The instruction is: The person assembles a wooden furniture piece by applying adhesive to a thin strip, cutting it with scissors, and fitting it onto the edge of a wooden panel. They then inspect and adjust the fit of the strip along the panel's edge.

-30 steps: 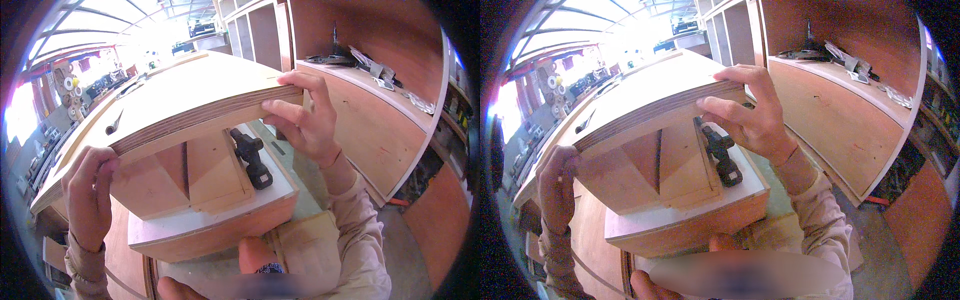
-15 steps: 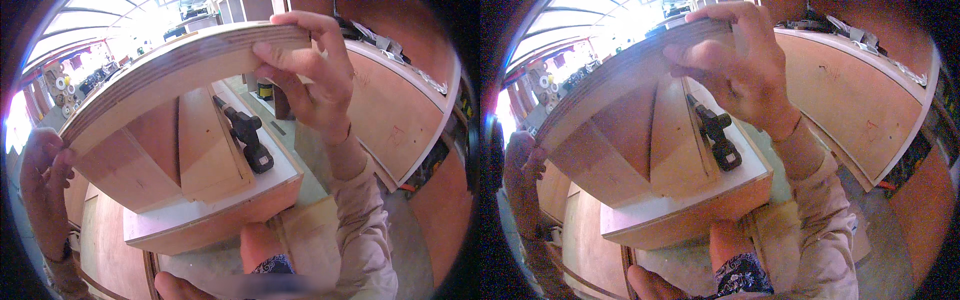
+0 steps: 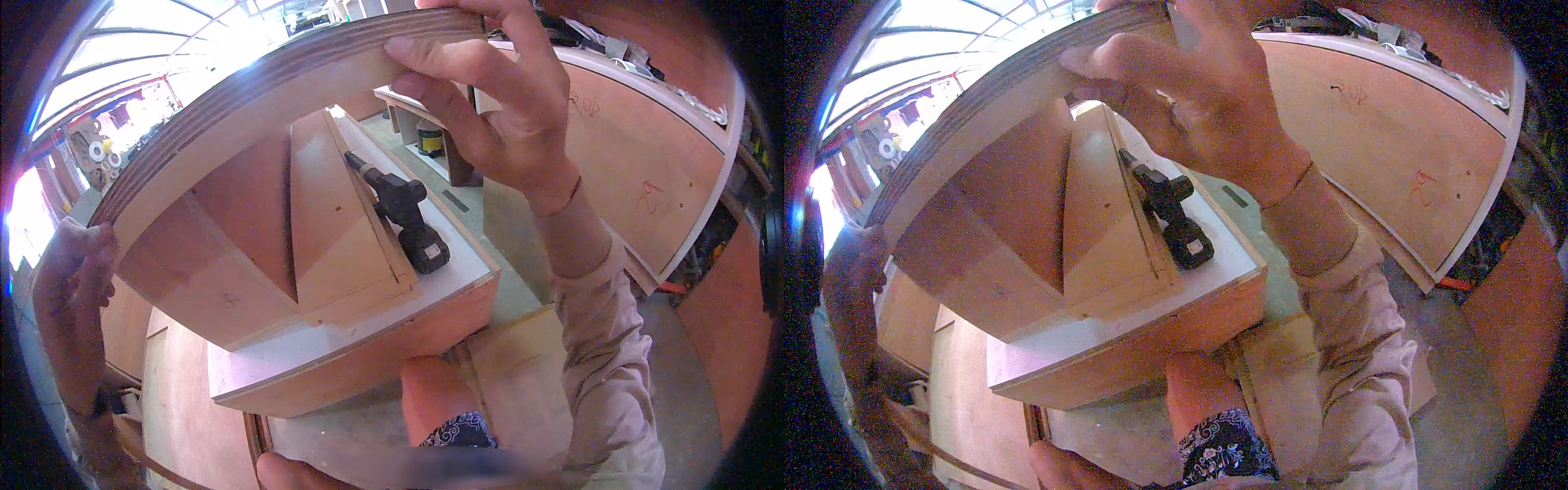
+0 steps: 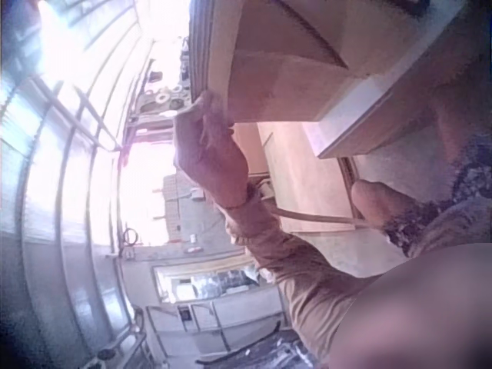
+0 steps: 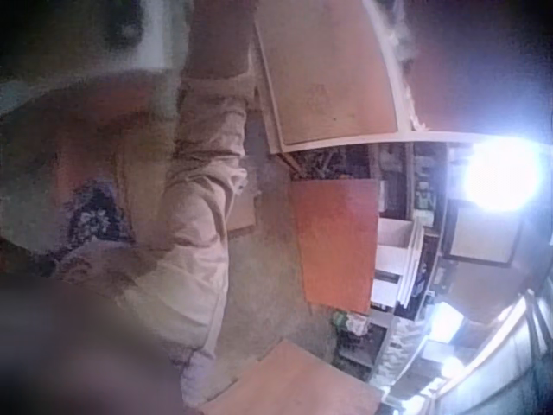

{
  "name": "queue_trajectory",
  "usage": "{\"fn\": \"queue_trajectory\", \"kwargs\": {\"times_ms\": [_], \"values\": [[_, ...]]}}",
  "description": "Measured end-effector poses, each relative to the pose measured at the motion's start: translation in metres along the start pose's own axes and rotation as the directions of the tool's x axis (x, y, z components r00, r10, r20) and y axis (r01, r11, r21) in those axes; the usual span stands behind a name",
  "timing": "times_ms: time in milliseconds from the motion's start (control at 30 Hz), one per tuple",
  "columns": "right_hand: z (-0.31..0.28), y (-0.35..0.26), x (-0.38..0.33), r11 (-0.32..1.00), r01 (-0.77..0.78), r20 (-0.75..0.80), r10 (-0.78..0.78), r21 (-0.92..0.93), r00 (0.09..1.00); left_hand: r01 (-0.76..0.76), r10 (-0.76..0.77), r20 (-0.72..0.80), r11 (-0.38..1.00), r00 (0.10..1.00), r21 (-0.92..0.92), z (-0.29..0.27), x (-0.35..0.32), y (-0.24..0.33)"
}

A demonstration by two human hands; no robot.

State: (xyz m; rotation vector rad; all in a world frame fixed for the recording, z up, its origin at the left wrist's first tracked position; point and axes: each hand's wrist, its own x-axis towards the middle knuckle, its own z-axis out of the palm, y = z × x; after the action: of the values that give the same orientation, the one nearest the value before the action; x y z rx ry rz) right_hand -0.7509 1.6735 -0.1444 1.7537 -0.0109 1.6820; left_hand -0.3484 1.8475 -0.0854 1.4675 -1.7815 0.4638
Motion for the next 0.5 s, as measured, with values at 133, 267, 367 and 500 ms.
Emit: {"fn": "queue_trajectory", "kwargs": {"times_ms": [133,267,367,500], "values": [[-0.003,0.004,0.011,0.928,0.291,0.12,-0.27,-0.234,0.955,-0.524,0.542,0.034,0.792,0.84,0.314,0.003,0.009,0.006],[0.007,0.007,0.013,0.9,0.349,0.189,-0.306,-0.262,0.933,-0.538,0.57,0.054,0.735,0.82,0.412,0.007,0.003,0.007],[0.022,0.012,0.023,0.908,0.39,0.07,-0.384,-0.15,0.921,-0.494,0.565,-0.02,0.738,0.825,0.459,0.017,-0.003,0.004],[0.022,-0.001,0.03,0.918,0.387,0.038,-0.385,-0.083,0.922,-0.536,0.653,-0.096,0.688,0.751,0.489,0.024,-0.003,0.003]]}}
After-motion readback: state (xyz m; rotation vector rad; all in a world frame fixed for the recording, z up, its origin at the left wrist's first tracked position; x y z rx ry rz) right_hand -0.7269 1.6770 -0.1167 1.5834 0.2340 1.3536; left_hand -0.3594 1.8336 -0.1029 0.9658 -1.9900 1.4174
